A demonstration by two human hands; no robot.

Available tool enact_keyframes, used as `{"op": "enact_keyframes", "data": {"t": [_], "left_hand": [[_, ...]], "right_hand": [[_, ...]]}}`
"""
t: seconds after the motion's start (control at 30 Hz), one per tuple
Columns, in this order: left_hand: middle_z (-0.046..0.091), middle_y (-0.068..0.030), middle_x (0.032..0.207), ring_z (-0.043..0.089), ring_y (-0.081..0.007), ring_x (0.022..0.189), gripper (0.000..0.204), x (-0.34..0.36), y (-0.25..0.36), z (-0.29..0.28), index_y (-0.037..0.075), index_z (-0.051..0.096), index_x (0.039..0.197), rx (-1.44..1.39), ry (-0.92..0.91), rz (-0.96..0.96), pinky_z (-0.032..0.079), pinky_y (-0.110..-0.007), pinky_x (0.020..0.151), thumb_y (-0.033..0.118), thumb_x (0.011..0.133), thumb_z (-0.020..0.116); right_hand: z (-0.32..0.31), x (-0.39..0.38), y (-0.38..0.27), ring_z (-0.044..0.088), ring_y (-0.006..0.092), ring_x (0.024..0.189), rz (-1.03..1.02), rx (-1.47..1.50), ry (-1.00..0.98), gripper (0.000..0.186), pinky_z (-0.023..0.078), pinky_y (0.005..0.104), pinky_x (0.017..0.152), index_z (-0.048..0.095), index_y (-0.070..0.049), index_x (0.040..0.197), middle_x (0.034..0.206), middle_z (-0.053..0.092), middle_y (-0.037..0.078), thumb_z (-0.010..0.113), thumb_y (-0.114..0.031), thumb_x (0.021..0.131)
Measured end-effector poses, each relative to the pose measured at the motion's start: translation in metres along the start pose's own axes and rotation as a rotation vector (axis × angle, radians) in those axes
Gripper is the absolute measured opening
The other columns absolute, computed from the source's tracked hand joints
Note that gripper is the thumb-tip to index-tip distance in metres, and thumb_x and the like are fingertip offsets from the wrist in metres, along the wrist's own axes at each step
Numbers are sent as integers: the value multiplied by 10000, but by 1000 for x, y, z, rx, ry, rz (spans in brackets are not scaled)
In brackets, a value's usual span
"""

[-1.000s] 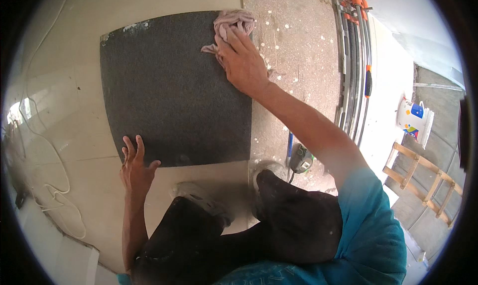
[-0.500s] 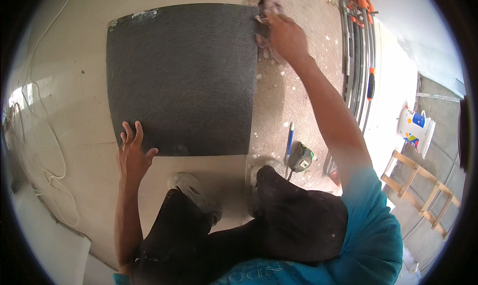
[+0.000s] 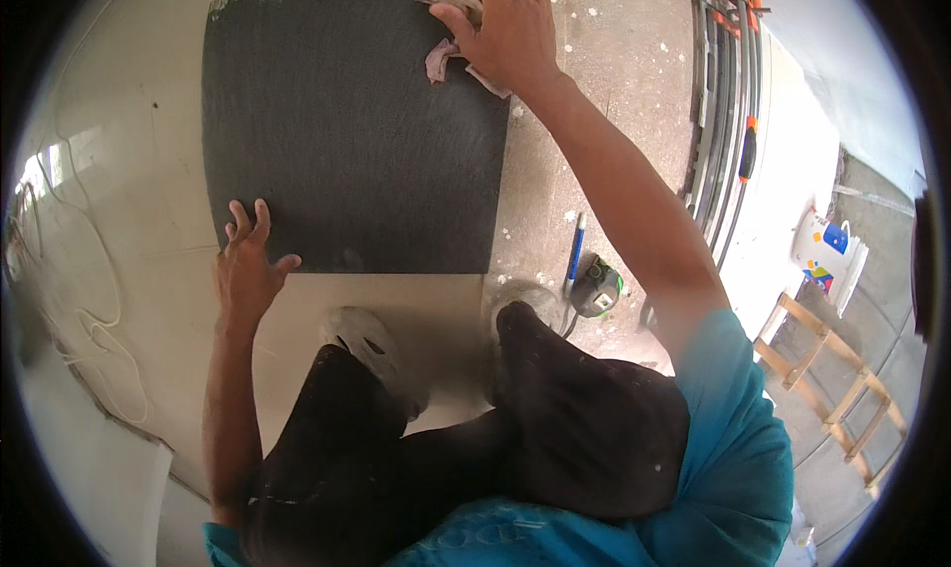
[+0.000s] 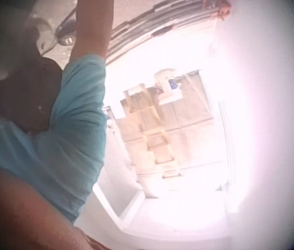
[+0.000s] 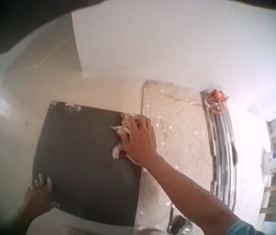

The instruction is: The person measures and marks a dark tile using a tape measure and pen, then uses a manual tile cutter to score and snap the tile. The person also wipes the tile surface with a cloth before and after cutting.

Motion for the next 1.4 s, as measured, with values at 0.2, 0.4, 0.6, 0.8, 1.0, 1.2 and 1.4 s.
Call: {"op": "enact_keyframes", "data": {"t": [0.2,0.4,0.6,0.8,1.0,1.2,1.4], "left_hand": [[283,-254,1547,472,-428,1308,930,7,-4,10,129,379,1485,97,111,7,537,-481,931,293,704,858],[324,-231,1534,437,-425,1337,916,-5,-20,23,164,380,1489,-13,56,-45,507,-501,980,280,714,853],[224,-158,1597,351,-380,1405,995,1,-24,38,218,252,1546,41,2,-69,457,-510,1042,259,735,825],[296,-198,1558,424,-396,1353,906,-5,-28,35,183,365,1497,-41,134,-23,518,-465,978,250,726,835],[299,-195,1557,427,-404,1349,902,5,-19,20,195,349,1503,6,121,4,533,-462,954,264,740,826],[284,-226,1552,421,-435,1343,911,-8,-22,51,169,320,1506,-56,77,-4,537,-469,943,260,750,820],[237,-239,1569,384,-469,1355,981,-7,-28,53,192,250,1539,-70,66,20,491,-496,970,268,740,814]], "right_hand": [[35,14,-8,494,367,1106,-76,-304,-210,358,403,483,955,536,44,1170,1177,525,236,625,-176,901],[64,-164,-99,585,306,949,-184,-51,-454,381,460,458,863,673,-74,1020,1062,596,162,619,-429,894],[44,-114,-49,450,433,1206,-63,-380,-197,432,344,600,972,524,6,1270,1304,478,270,539,-268,936],[42,-31,-42,547,404,1036,45,-109,-48,345,447,517,817,554,33,1172,1187,545,267,572,-195,913],[64,-252,-158,528,400,1058,-332,256,-541,348,393,583,902,583,-126,1205,1361,465,248,561,-237,876],[47,-17,-37,511,364,1102,48,-180,-49,341,406,495,909,538,3,1186,1183,547,217,560,-179,899],[68,-87,-79,543,329,1024,-119,-364,-419,283,426,487,878,566,-32,1111,1092,550,169,560,-229,907]]}}
Point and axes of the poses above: each hand's wrist, its own x-axis towards the middle knuckle, its own z-axis out of the palm, y = z × x, the point moved 10 cm from there along x, towards the middle knuckle
